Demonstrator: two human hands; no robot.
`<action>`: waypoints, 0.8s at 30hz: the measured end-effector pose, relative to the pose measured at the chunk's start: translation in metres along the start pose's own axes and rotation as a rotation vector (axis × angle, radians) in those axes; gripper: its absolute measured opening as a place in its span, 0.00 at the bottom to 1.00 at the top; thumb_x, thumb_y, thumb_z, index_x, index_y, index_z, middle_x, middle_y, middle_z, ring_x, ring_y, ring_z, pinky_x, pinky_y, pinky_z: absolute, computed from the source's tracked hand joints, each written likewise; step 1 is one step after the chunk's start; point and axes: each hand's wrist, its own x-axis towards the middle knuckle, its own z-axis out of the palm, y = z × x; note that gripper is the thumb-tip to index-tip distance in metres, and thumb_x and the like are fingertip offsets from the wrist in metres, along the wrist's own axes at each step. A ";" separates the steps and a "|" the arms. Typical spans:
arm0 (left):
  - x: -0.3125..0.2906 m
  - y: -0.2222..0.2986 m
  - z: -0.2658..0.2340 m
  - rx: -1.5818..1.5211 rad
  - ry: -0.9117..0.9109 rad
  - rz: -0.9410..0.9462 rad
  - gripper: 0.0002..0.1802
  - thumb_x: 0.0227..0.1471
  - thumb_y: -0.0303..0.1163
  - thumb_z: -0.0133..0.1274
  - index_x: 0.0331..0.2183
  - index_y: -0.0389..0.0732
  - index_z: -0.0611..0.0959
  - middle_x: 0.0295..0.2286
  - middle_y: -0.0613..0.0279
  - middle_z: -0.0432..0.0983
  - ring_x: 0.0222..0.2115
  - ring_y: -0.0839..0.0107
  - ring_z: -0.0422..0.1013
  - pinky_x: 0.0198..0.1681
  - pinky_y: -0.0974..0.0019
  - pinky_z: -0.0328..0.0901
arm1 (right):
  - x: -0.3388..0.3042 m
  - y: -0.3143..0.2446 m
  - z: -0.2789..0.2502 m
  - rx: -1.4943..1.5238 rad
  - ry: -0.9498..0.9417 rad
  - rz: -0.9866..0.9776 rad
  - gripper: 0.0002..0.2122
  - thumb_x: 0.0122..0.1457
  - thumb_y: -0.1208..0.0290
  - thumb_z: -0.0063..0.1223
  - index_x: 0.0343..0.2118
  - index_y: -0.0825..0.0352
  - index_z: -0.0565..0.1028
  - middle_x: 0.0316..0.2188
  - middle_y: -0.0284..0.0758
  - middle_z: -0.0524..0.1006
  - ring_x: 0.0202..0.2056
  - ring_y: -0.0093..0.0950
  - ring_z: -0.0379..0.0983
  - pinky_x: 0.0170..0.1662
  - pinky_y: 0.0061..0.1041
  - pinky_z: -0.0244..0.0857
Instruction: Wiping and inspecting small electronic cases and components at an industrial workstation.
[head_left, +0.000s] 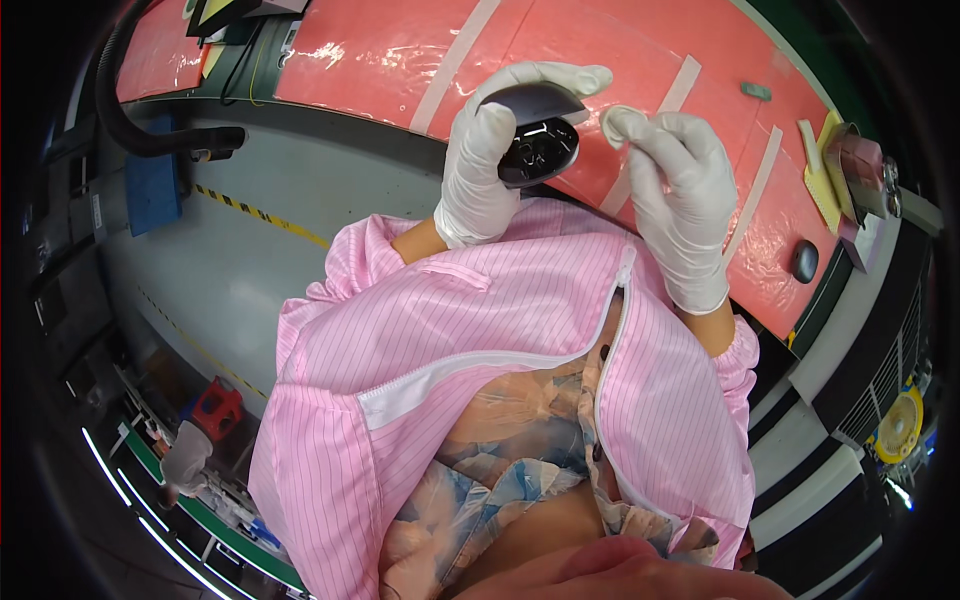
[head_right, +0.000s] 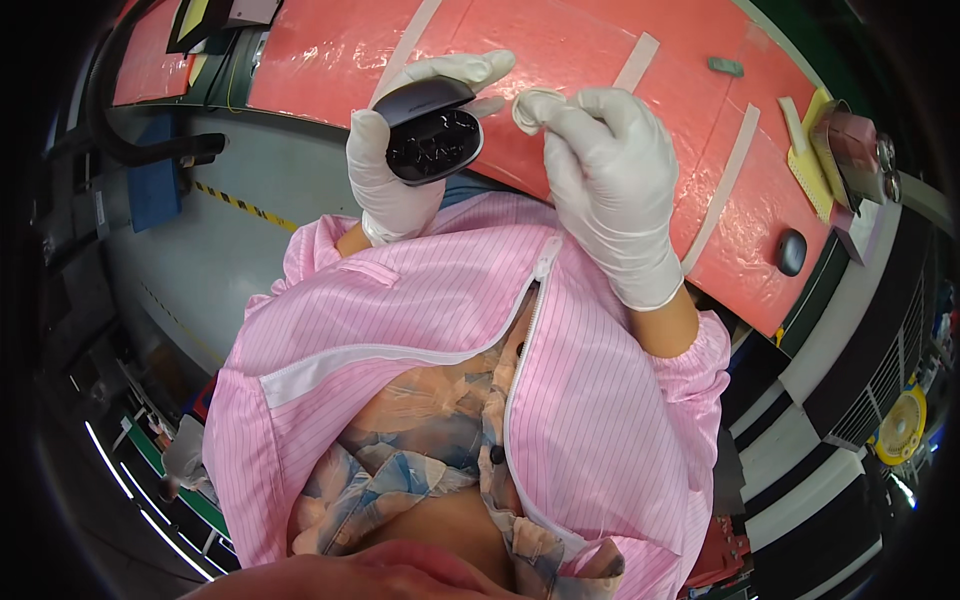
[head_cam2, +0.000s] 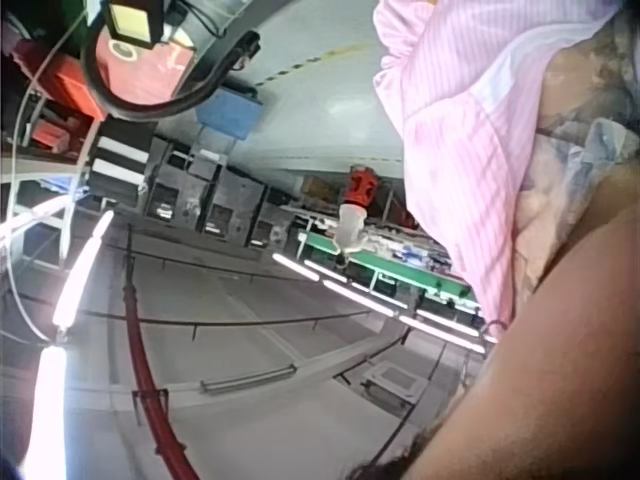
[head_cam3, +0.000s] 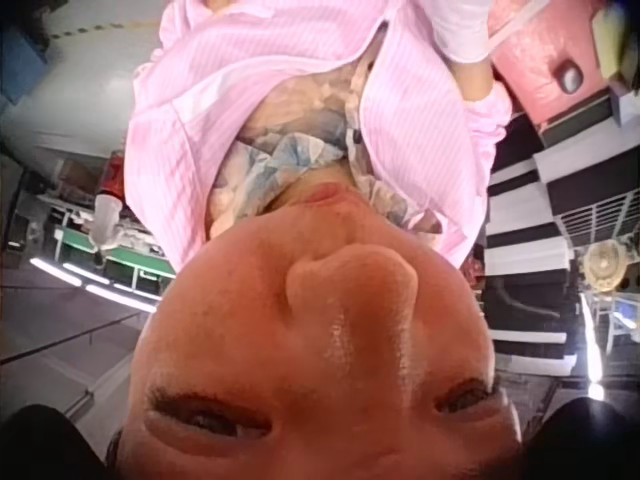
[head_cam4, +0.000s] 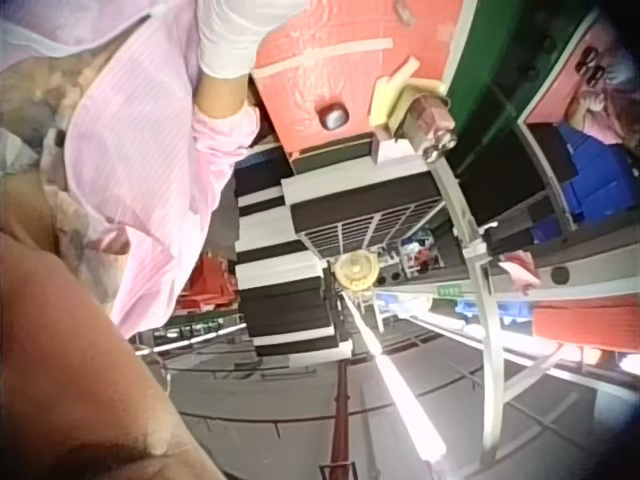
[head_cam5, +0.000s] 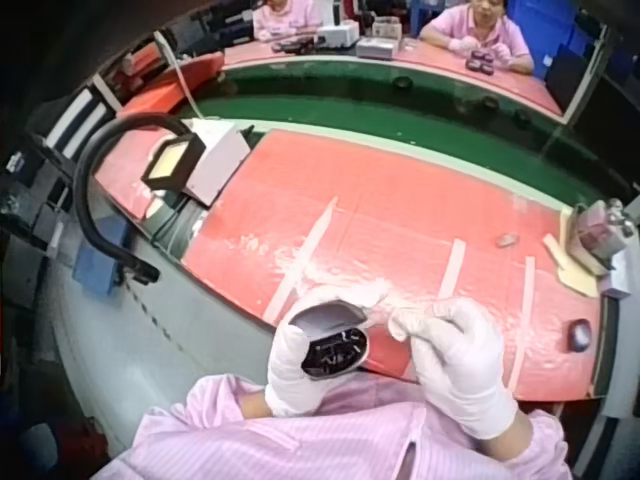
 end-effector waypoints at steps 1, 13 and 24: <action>0.002 -0.001 0.000 0.000 0.000 0.001 0.40 0.52 0.65 0.42 0.42 0.34 0.75 0.44 0.53 0.73 0.41 0.71 0.71 0.46 0.68 0.66 | -0.001 0.001 0.001 0.000 0.000 -0.001 0.12 0.49 0.86 0.55 0.36 0.64 0.78 0.28 0.35 0.73 0.30 0.28 0.72 0.31 0.23 0.65; -0.006 -0.026 0.003 -0.196 -0.026 -0.057 0.38 0.51 0.63 0.47 0.44 0.35 0.73 0.37 0.51 0.74 0.35 0.68 0.73 0.39 0.67 0.69 | 0.004 -0.037 0.008 0.358 -0.267 -0.050 0.09 0.53 0.79 0.53 0.38 0.70 0.74 0.29 0.36 0.72 0.31 0.28 0.72 0.33 0.25 0.66; 0.004 -0.016 0.009 -0.054 0.004 -0.115 0.53 0.43 0.77 0.37 0.46 0.33 0.72 0.38 0.48 0.76 0.32 0.69 0.75 0.27 0.71 0.71 | -0.011 -0.015 -0.004 0.752 0.039 0.315 0.09 0.59 0.79 0.48 0.41 0.72 0.75 0.34 0.35 0.77 0.38 0.24 0.75 0.43 0.22 0.67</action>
